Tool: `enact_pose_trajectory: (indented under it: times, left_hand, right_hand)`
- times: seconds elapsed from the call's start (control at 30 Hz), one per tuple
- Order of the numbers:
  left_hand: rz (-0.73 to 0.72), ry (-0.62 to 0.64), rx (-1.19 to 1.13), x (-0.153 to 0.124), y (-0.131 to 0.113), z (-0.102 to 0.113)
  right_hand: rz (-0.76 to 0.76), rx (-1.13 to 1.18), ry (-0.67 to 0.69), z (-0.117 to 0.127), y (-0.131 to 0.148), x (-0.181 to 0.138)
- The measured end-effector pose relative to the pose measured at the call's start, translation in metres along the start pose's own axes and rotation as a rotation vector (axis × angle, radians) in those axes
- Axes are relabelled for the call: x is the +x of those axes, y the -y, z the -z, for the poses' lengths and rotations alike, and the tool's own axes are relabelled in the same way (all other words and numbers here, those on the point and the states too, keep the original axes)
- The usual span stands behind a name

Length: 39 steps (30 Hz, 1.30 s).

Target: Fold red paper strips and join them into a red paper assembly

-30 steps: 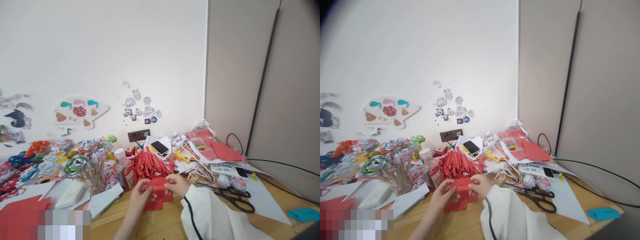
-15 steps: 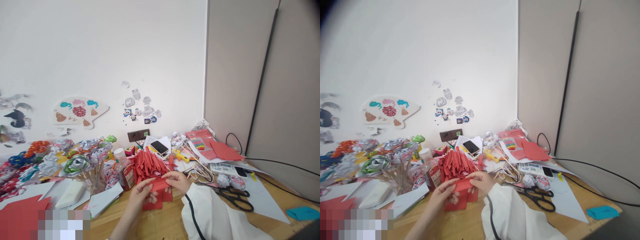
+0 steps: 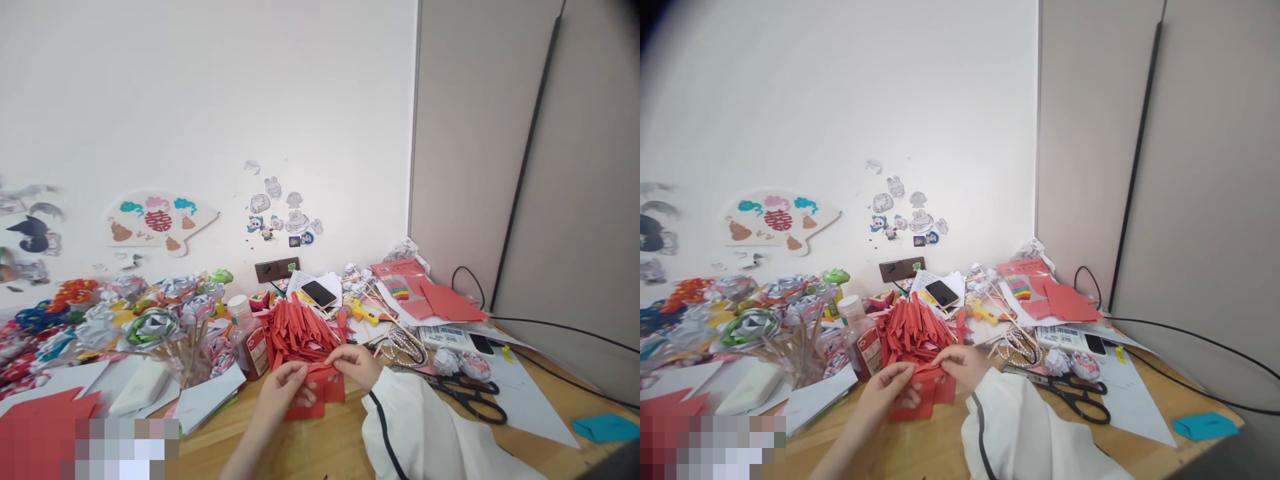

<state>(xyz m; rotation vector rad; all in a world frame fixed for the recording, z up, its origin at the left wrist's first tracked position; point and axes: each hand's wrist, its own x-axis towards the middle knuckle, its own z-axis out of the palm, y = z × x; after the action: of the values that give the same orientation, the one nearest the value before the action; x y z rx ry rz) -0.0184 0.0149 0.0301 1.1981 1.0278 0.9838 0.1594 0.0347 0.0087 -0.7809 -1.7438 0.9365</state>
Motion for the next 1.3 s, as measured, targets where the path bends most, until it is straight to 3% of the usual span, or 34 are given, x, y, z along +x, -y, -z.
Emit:
enact_pose_trajectory:
  times: [0.23, 0.47, 0.63, 0.9, 1.3]
  left_hand:
    - [-0.198, -0.001, 0.235, 0.0, 0.008, -0.005]
    - [-0.242, 0.004, 0.352, 0.0, 0.015, -0.006]
    - [-0.259, -0.005, 0.356, 0.0, 0.016, -0.007]
    - [-0.105, -0.012, 0.137, -0.001, 0.008, -0.009]
    - [-0.178, -0.055, 0.125, -0.003, 0.002, -0.008]
  right_hand:
    - [-0.012, -0.141, 0.043, -0.007, 0.007, -0.003]
    - [-0.071, -0.312, -0.005, -0.014, -0.007, -0.003]
    - [-0.116, -0.271, -0.002, -0.014, -0.013, -0.002]
    - [-0.166, -0.04, -0.008, -0.015, -0.019, 0.001]
    - [-0.208, 0.072, 0.067, -0.007, -0.011, 0.002]
